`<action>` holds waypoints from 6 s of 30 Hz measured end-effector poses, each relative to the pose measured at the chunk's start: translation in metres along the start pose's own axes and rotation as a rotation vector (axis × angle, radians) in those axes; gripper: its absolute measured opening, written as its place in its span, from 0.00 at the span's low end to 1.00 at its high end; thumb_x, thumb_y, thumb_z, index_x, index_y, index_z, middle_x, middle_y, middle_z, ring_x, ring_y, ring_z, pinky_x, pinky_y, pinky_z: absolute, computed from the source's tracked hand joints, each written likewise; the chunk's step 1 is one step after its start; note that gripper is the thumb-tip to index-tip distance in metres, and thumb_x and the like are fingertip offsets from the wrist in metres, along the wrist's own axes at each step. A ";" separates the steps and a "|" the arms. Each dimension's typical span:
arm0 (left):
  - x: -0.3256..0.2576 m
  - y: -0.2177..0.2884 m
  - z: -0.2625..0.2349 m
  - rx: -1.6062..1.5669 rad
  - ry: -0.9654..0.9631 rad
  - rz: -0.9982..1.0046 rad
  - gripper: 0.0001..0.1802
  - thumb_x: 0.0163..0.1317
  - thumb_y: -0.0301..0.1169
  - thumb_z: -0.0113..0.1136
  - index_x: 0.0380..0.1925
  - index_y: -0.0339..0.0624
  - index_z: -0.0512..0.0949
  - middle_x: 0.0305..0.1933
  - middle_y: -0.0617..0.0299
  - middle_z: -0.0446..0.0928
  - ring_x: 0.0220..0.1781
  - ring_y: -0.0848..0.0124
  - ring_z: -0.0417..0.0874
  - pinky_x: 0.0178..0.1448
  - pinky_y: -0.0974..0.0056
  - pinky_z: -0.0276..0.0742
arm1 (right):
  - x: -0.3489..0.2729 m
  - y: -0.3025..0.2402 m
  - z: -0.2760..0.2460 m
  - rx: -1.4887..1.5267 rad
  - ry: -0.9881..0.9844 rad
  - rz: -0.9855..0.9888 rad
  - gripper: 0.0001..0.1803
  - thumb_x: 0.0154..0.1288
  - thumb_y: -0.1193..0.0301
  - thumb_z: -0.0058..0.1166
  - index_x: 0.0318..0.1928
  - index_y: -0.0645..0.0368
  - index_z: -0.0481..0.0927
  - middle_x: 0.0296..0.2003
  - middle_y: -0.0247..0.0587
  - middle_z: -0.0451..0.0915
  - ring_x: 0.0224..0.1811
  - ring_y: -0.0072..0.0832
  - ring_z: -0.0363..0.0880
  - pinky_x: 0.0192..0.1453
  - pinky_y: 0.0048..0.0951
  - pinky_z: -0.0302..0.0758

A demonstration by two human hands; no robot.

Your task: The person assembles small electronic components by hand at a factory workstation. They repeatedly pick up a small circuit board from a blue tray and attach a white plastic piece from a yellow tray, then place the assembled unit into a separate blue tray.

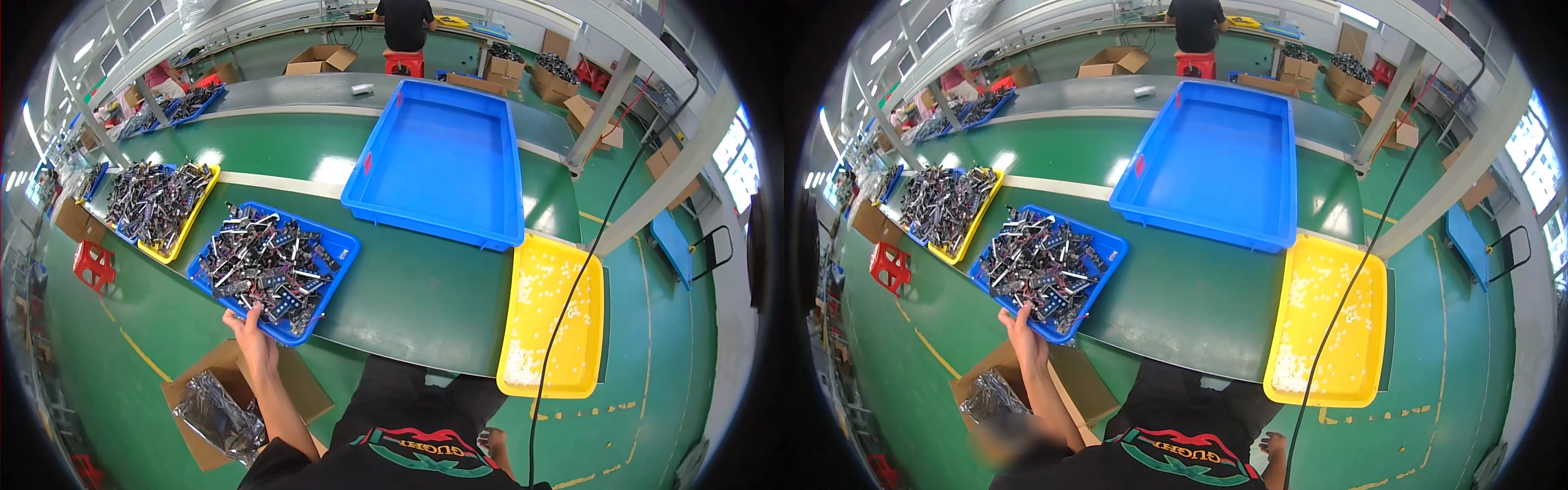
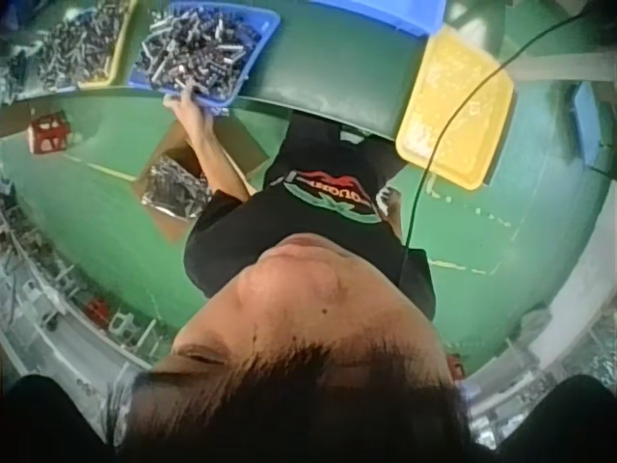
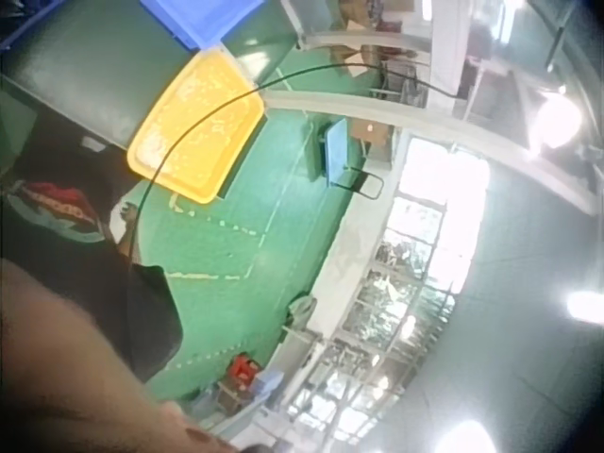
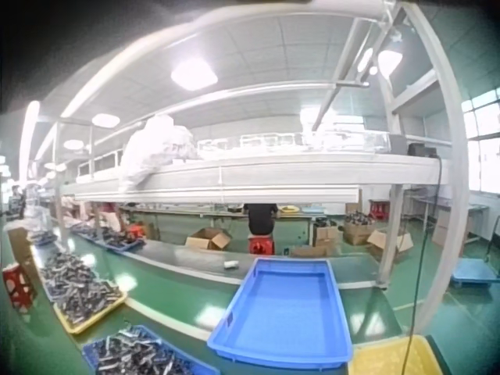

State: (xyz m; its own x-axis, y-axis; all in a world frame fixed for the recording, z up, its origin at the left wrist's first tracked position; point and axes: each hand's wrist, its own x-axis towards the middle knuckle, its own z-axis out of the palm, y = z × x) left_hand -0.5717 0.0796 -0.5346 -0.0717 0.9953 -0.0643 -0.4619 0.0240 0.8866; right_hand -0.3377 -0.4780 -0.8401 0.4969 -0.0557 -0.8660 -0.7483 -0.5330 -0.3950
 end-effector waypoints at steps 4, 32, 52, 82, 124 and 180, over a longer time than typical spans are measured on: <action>0.000 0.009 0.017 -0.168 0.048 0.028 0.35 0.57 0.17 0.48 0.64 0.44 0.52 0.57 0.49 0.69 0.56 0.57 0.75 0.58 0.53 0.77 | -0.007 -0.008 -0.011 0.023 0.042 0.076 0.19 0.63 0.68 0.45 0.54 0.59 0.74 0.36 0.52 0.81 0.24 0.39 0.80 0.25 0.35 0.76; 0.107 0.053 0.117 -0.076 -0.493 -0.112 0.24 0.57 0.25 0.44 0.55 0.28 0.68 0.50 0.48 0.77 0.48 0.61 0.82 0.54 0.58 0.78 | -0.119 -0.241 -0.144 0.630 0.589 -0.749 0.33 0.69 0.57 0.49 0.64 0.70 0.64 0.64 0.48 0.66 0.66 0.34 0.63 0.69 0.32 0.60; 0.130 0.000 0.338 0.318 -0.940 -0.274 0.31 0.49 0.20 0.47 0.59 0.31 0.66 0.50 0.51 0.78 0.46 0.65 0.82 0.52 0.64 0.79 | -0.132 -0.260 -0.108 0.759 0.550 -0.913 0.20 0.73 0.60 0.44 0.48 0.66 0.77 0.37 0.36 0.78 0.37 0.22 0.74 0.43 0.23 0.72; 0.061 0.037 0.469 1.052 -1.139 0.098 0.33 0.51 0.26 0.51 0.61 0.29 0.66 0.40 0.55 0.77 0.37 0.71 0.77 0.41 0.70 0.76 | -0.130 -0.262 -0.108 0.851 0.479 -0.927 0.20 0.72 0.62 0.44 0.51 0.68 0.76 0.39 0.39 0.80 0.38 0.23 0.77 0.44 0.23 0.73; -0.038 0.057 0.204 0.167 -0.740 -0.297 0.43 0.41 0.28 0.58 0.61 0.23 0.60 0.51 0.43 0.74 0.50 0.58 0.80 0.55 0.61 0.76 | -0.354 -0.424 -0.053 -0.560 0.714 -1.890 0.12 0.49 0.83 0.57 0.38 0.67 0.81 0.28 0.43 0.78 0.28 0.32 0.75 0.30 0.30 0.70; -0.067 0.048 0.175 0.099 -0.628 -0.419 0.42 0.30 0.28 0.57 0.54 0.21 0.66 0.45 0.44 0.77 0.45 0.60 0.81 0.53 0.64 0.77 | -0.319 -0.458 0.088 -1.105 0.139 -1.914 0.09 0.46 0.66 0.64 0.27 0.56 0.80 0.35 0.37 0.68 0.43 0.33 0.66 0.45 0.34 0.64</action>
State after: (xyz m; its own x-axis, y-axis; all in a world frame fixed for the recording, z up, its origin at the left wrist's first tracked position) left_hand -0.4340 0.0304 -0.4078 0.6220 0.7669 -0.1580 -0.2565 0.3902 0.8843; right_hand -0.1916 -0.1417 -0.4101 0.1729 0.9468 0.2714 0.9767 -0.1293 -0.1714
